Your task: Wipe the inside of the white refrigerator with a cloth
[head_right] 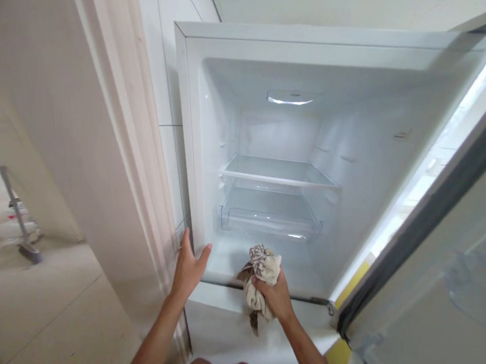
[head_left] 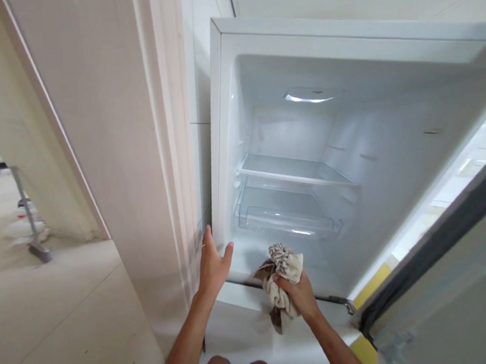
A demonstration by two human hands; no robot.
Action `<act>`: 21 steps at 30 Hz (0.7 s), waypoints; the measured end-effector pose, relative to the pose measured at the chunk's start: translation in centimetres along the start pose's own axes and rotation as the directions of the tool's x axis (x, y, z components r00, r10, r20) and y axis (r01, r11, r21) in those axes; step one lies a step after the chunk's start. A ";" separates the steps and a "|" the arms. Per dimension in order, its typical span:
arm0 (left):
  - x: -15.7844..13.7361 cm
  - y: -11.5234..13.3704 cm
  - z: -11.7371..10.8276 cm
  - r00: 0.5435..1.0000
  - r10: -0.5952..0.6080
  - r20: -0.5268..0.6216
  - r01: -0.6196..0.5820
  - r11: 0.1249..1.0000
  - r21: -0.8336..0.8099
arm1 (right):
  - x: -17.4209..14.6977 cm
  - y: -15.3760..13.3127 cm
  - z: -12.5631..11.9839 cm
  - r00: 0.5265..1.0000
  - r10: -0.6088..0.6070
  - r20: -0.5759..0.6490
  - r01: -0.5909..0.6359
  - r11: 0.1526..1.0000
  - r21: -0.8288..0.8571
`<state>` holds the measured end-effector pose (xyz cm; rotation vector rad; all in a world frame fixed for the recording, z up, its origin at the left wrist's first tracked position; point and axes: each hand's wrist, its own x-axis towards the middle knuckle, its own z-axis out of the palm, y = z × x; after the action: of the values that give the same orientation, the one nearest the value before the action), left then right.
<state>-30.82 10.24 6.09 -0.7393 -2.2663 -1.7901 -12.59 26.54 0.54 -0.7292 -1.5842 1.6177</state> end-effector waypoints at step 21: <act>7.0 -1.0 4.5 0.851 0.248 -0.464 -0.145 0.958 0.247 | 11.8 6.3 14.8 0.974 -0.038 0.221 -0.009 0.978 0.208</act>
<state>-36.59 16.28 6.90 -0.3990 -1.9124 -1.4199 -32.03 28.06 -3.46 -0.4351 -1.5384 1.8745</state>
